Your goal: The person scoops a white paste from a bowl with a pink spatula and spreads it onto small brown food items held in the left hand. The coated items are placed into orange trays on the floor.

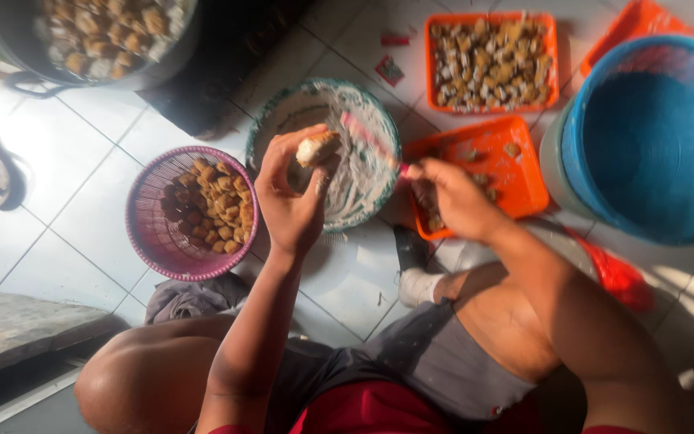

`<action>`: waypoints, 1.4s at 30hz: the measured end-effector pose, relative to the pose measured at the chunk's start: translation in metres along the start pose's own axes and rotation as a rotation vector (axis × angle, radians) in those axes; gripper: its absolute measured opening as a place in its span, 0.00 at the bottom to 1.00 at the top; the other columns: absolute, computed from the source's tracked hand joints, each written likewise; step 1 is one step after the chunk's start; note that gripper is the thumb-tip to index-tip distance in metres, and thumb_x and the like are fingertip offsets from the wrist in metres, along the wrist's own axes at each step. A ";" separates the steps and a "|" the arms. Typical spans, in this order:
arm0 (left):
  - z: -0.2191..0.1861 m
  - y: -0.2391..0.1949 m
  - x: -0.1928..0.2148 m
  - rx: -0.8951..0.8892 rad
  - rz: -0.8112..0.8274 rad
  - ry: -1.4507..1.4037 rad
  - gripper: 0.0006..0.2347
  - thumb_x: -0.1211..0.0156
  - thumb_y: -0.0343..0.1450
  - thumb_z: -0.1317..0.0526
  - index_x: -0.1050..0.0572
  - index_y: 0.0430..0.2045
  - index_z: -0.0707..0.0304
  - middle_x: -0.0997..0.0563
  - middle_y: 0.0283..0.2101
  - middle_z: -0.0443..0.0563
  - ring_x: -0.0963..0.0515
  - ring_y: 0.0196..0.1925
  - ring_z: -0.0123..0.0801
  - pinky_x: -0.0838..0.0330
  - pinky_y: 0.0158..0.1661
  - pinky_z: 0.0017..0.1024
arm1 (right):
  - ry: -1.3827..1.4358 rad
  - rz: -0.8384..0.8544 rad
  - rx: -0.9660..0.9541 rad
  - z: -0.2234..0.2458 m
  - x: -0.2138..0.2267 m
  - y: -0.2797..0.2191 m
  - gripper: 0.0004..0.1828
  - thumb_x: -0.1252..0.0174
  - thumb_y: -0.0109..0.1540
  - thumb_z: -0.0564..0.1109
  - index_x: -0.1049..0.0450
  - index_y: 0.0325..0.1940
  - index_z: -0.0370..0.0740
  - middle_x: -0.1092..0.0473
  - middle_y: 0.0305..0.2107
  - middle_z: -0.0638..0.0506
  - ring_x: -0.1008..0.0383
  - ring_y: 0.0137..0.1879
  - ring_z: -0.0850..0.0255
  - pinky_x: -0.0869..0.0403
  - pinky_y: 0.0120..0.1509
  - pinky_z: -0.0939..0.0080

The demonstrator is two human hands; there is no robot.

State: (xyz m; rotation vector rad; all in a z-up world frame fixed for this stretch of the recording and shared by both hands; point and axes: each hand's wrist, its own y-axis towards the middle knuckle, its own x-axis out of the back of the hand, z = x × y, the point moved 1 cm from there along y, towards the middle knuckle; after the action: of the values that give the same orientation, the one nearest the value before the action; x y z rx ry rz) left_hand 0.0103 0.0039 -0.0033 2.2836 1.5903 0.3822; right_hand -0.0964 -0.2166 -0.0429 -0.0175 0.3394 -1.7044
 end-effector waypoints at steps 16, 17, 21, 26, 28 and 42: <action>0.264 -0.185 -0.199 1.160 0.193 -0.561 0.19 0.43 0.75 0.60 0.32 0.60 0.66 0.21 0.52 0.48 0.24 0.51 0.27 0.33 0.50 0.25 | 0.148 -0.164 0.083 0.066 0.043 -0.044 0.22 0.57 0.80 0.56 0.30 0.50 0.33 0.38 0.27 0.57 0.45 0.27 0.74 0.43 0.35 0.72; 0.262 -0.175 -0.200 1.130 0.187 -0.607 0.21 0.44 0.75 0.60 0.36 0.64 0.62 0.22 0.57 0.48 0.23 0.58 0.26 0.32 0.58 0.25 | 0.155 -0.172 0.067 0.065 0.043 -0.043 0.22 0.57 0.80 0.56 0.30 0.50 0.33 0.38 0.27 0.57 0.45 0.27 0.74 0.43 0.36 0.71; 0.247 -0.142 -0.147 1.124 0.148 -0.642 0.22 0.50 0.76 0.59 0.37 0.68 0.55 0.27 0.64 0.51 0.29 0.64 0.30 0.40 0.64 0.38 | 0.178 -0.141 0.045 0.061 0.043 -0.028 0.22 0.56 0.78 0.57 0.29 0.52 0.34 0.37 0.28 0.57 0.44 0.29 0.72 0.45 0.34 0.71; 0.255 -0.139 -0.045 1.066 -0.137 -0.574 0.17 0.51 0.75 0.59 0.30 0.59 0.57 0.23 0.59 0.44 0.25 0.59 0.27 0.36 0.61 0.34 | 0.141 -0.057 -0.099 0.044 0.041 -0.017 0.19 0.53 0.77 0.53 0.28 0.56 0.33 0.37 0.29 0.56 0.43 0.29 0.72 0.42 0.35 0.70; 0.277 -0.136 -0.008 0.758 -0.334 -0.555 0.12 0.45 0.77 0.64 0.27 0.54 0.66 0.22 0.53 0.49 0.25 0.52 0.30 0.33 0.56 0.33 | -0.013 -0.035 -0.178 0.031 0.035 -0.003 0.18 0.53 0.76 0.52 0.28 0.57 0.36 0.35 0.29 0.56 0.41 0.28 0.73 0.40 0.34 0.71; 0.381 -0.178 0.233 0.912 -0.216 0.645 0.19 0.34 0.72 0.59 0.28 0.57 0.59 0.19 0.53 0.58 0.18 0.53 0.43 0.25 0.53 0.35 | -1.573 0.269 -0.042 -0.211 0.008 0.142 0.09 0.47 0.65 0.36 0.25 0.48 0.34 0.26 0.41 0.32 0.25 0.47 0.32 0.26 0.51 0.37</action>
State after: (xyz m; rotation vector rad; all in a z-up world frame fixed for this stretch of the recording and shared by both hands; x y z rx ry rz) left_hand 0.0905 0.2365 -0.4165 2.7071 2.7559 0.4174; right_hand -0.0034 -0.1970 -0.2789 -1.2011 -0.7660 -0.9932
